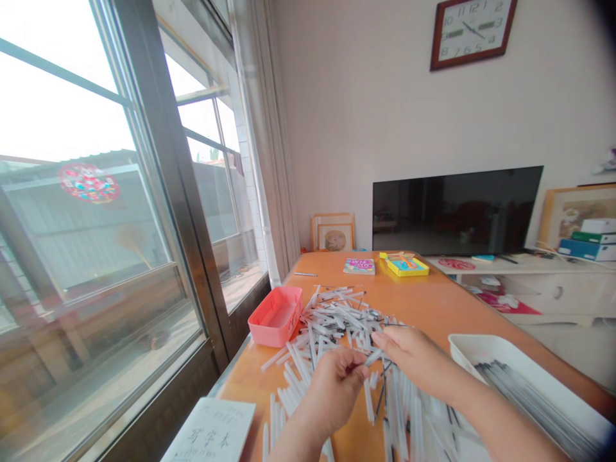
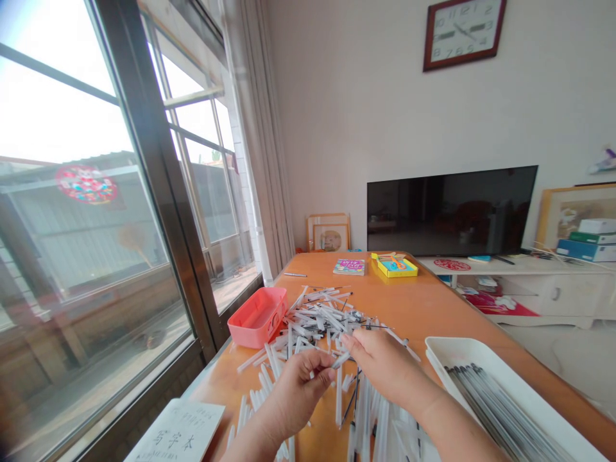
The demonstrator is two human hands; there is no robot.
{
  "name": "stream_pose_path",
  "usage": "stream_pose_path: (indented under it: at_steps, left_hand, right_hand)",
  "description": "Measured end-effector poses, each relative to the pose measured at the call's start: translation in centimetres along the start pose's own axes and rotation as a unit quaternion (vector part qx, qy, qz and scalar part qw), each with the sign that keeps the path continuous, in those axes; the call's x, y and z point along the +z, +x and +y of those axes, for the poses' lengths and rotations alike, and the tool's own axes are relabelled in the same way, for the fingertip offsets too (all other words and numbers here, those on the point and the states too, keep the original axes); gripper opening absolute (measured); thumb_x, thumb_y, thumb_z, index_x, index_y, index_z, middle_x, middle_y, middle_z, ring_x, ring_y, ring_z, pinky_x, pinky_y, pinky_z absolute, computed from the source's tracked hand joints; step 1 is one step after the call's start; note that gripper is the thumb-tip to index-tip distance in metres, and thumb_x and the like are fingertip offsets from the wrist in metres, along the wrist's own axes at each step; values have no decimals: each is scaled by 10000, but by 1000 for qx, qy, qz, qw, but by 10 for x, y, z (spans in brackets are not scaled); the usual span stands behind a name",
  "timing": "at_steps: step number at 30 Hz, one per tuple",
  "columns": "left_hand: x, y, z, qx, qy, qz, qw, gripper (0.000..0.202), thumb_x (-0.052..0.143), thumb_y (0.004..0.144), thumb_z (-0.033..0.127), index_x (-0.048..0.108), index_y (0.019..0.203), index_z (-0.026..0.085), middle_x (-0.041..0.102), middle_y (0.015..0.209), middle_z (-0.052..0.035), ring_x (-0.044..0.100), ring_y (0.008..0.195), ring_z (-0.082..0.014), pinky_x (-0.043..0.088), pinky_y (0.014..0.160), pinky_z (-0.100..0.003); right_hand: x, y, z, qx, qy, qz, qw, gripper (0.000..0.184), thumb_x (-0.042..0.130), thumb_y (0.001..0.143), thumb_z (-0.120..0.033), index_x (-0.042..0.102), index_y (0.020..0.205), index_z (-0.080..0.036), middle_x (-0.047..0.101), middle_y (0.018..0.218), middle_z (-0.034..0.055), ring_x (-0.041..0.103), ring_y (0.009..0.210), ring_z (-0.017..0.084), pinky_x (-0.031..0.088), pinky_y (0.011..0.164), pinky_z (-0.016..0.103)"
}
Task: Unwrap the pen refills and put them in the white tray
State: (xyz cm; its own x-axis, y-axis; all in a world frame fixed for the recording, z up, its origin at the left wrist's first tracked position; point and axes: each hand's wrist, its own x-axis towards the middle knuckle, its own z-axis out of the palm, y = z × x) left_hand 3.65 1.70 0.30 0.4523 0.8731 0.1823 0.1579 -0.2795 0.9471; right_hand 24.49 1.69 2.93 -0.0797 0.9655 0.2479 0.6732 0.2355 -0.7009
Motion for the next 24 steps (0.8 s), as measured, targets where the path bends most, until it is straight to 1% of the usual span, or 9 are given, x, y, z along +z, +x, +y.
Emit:
stream_pose_path:
  at_steps: [2,5,7,9,11,13,19,21,24]
  left_hand:
    - [1,0,0,-4,5,-4,1000,280,626,843,422,680,839,147,472,686,16,370,660,-128,290,623,-252]
    - [2,1,1,-14,8,-20,1000,251,588,869,380,654,823,143,424,666,29,344,642,-120,266,600,-250]
    - [3,1,1,-15,8,-21,1000,238,577,876,360,645,814,141,425,671,28,350,643,-120,277,607,-251]
    - [5,1,1,-5,14,-4,1000,215,586,870,340,646,809,142,468,700,15,388,669,-128,312,638,-253]
    - [7,0,1,11,31,21,999,188,599,861,317,647,795,148,517,740,-3,431,714,-142,344,681,-258]
    - [9,0,0,16,44,32,998,180,596,865,309,645,786,155,534,755,-10,447,730,-148,353,697,-261]
    - [11,3,-11,3,23,31,999,186,599,873,328,644,803,162,517,742,-9,434,708,-147,352,679,-261]
    - [12,4,-18,6,21,28,999,175,596,876,322,648,820,164,514,738,-7,439,710,-148,361,690,-263]
    - [14,6,-26,9,39,53,998,126,625,849,292,648,843,168,556,810,-26,481,776,-165,379,724,-267]
  right_hand:
    - [-4,-1,-3,11,-2,-14,1000,524,401,912,-662,513,651,-220,520,581,-9,503,622,174,384,606,274]
    - [-13,-5,-9,0,3,-60,998,510,312,972,-596,540,723,-214,561,640,-14,525,641,162,385,615,263]
    - [-16,-6,-10,-15,-6,-72,997,460,328,983,-552,536,749,-215,569,665,-19,532,661,157,377,615,253]
    - [-15,-5,-7,-21,-30,-56,998,424,376,971,-536,520,733,-216,566,667,-19,524,671,158,368,614,250]
    - [-10,-2,-3,-14,-50,-34,998,429,405,955,-545,508,701,-215,564,659,-14,512,669,161,366,621,253]
    - [-7,0,2,-6,-52,-25,998,438,411,949,-554,518,694,-214,569,653,-10,505,665,163,370,633,256]
    - [-6,1,11,13,-23,-34,999,412,409,949,-540,535,725,-219,565,640,-23,478,632,151,352,615,246]
    - [-3,2,14,21,-22,-37,999,397,419,947,-523,509,712,-216,546,627,-30,471,626,146,338,606,242]
    - [1,5,16,31,-31,-41,998,406,406,956,-499,446,673,-210,500,608,-38,456,615,137,315,594,245]
